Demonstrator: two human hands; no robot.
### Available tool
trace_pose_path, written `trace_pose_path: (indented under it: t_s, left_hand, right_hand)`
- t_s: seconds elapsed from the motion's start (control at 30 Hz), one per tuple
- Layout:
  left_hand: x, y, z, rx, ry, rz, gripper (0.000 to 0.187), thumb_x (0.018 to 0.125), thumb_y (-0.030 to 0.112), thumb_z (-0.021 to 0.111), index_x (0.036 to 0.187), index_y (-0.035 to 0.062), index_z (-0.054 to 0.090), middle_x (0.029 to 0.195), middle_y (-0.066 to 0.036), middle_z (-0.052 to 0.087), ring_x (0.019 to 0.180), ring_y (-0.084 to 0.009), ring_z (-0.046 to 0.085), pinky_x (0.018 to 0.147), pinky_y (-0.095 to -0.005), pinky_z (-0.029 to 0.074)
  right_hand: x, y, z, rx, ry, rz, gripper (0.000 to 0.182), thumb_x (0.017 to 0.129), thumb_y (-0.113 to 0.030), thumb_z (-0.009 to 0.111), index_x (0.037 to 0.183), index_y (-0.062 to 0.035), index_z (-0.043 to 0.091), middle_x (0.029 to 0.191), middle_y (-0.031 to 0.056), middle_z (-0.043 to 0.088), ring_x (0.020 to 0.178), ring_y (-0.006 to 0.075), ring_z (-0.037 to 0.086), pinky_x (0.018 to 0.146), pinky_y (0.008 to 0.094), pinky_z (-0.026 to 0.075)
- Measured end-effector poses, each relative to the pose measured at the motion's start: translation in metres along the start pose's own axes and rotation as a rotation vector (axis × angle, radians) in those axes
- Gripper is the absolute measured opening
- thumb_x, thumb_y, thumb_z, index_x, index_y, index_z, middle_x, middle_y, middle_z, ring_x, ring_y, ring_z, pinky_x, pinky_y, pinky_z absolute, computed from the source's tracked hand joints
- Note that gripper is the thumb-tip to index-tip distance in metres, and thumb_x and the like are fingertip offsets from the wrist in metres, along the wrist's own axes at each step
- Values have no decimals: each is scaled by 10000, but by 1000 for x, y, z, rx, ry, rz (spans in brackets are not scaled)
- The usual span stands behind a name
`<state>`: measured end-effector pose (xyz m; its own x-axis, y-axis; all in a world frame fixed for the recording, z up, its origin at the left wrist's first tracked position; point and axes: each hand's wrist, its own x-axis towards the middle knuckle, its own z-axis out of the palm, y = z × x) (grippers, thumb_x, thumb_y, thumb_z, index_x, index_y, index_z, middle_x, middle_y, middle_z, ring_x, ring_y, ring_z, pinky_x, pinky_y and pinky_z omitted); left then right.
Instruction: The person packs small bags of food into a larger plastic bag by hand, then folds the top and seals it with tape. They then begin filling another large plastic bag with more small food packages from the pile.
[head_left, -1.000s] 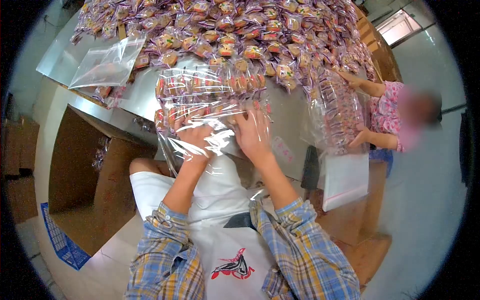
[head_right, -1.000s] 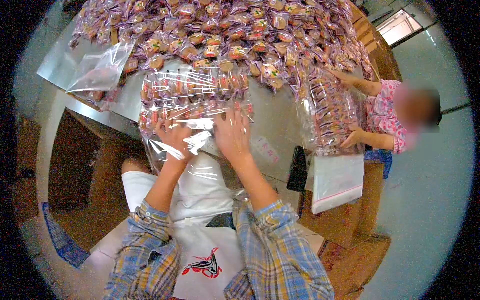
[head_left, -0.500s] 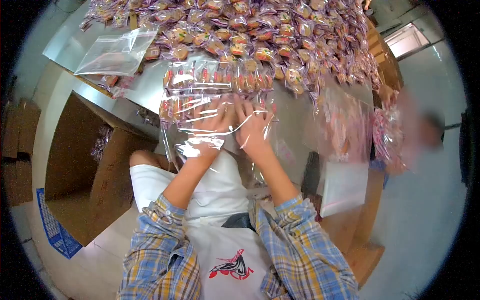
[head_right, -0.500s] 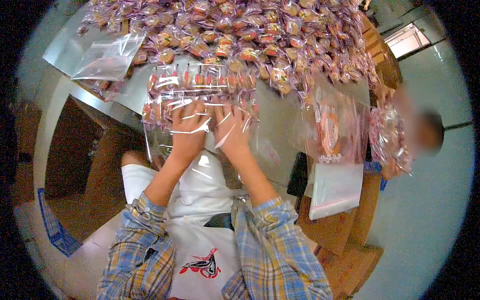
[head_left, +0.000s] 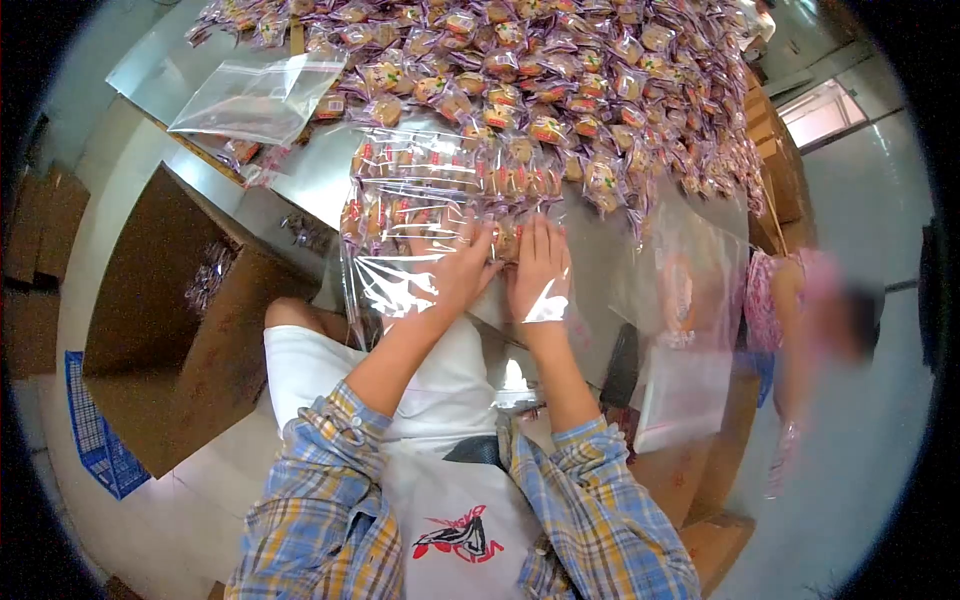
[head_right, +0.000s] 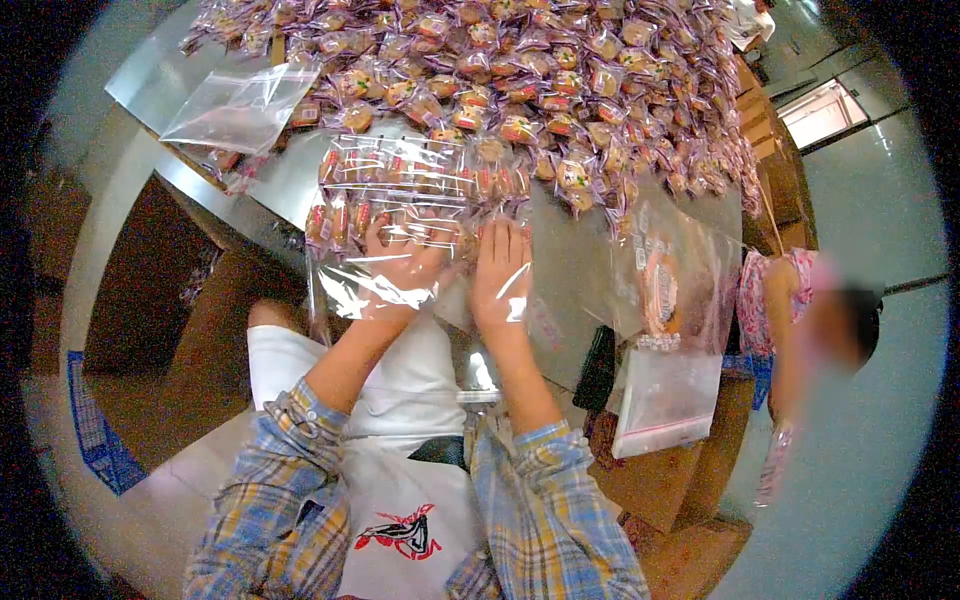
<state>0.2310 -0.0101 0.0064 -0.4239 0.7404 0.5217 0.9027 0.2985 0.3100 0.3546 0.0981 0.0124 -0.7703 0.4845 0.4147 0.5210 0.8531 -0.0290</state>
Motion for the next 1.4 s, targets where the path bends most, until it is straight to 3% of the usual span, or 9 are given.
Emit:
trace_pose_path:
  t_s: [0.1, 0.2, 0.37, 0.53, 0.7, 0.87, 1.2, 1.3, 1.4]
  left_hand:
    - [6, 0, -6, -26, -166, -37, 546, 838, 440, 732, 1297, 163, 632, 1423, -118, 581, 1375, -295, 490, 1078, -704, 254]
    - [7, -3, -7, 12, -179, -32, 465, 876, 395, 700, 1272, 156, 653, 1392, -128, 613, 1352, -298, 522, 1082, -697, 261]
    - [8, -5, 2, 19, -131, -6, 482, 881, 401, 693, 1261, 107, 658, 1343, -126, 646, 1363, -311, 520, 1101, -688, 261]
    - [0, -4, 13, 60, -132, 45, 495, 896, 340, 684, 1317, 87, 624, 1332, -150, 643, 1338, -321, 540, 1080, -674, 314]
    - [-3, 1, 10, 181, 8, 78, 502, 929, 238, 555, 1430, 200, 563, 1390, -184, 594, 1364, -351, 509, 1067, -673, 314]
    - [-1, 2, 4, 190, -51, 71, 500, 922, 226, 562, 1421, 194, 573, 1403, -162, 584, 1362, -335, 511, 1061, -658, 318]
    - [6, 5, -11, 201, -111, 59, 440, 922, 198, 572, 1359, 158, 605, 1373, -146, 615, 1318, -334, 552, 1059, -638, 346]
    - [10, 7, -7, 216, -125, 34, 431, 944, 222, 574, 1368, 150, 586, 1369, -108, 630, 1282, -329, 573, 1086, -633, 335]
    - [0, 6, -12, 124, -24, 61, 462, 890, 262, 632, 1341, 162, 627, 1360, -149, 618, 1292, -351, 557, 1046, -641, 354]
  right_hand:
    - [-8, 6, -4, 41, 21, -4, 580, 843, -78, 592, 1414, 5, 530, 1453, 221, 510, 1347, 396, 475, 1136, 494, 364]
    - [-9, 1, -2, 112, 77, 6, 585, 826, -70, 602, 1408, -29, 562, 1411, 221, 541, 1300, 402, 510, 1092, 497, 401]
    - [-10, 1, 0, 102, 122, 42, 618, 791, -65, 654, 1405, -87, 588, 1418, 210, 543, 1255, 386, 538, 1056, 482, 425]
    - [-11, -5, -3, 116, 68, 75, 620, 834, -87, 620, 1450, -118, 555, 1408, 229, 537, 1279, 397, 520, 1068, 500, 407]
    - [-9, -13, -4, 61, 105, 22, 605, 867, -195, 644, 1458, -113, 542, 1416, 244, 525, 1312, 410, 489, 1087, 545, 358]
    - [-10, -14, 5, 23, 105, 49, 591, 881, -313, 668, 1421, -95, 565, 1436, 238, 512, 1348, 394, 459, 1096, 559, 331]
    - [-7, -15, 16, 32, 116, 119, 572, 863, -278, 714, 1392, -99, 592, 1413, 205, 549, 1321, 384, 494, 1141, 545, 319]
    - [-3, -13, -1, 189, 24, 106, 622, 858, -241, 710, 1428, -58, 541, 1468, 247, 487, 1384, 434, 423, 1180, 574, 269]
    - [-16, -29, -19, 215, 92, 66, 676, 850, -209, 709, 1459, -19, 486, 1526, 290, 396, 1440, 478, 331, 1200, 590, 237]
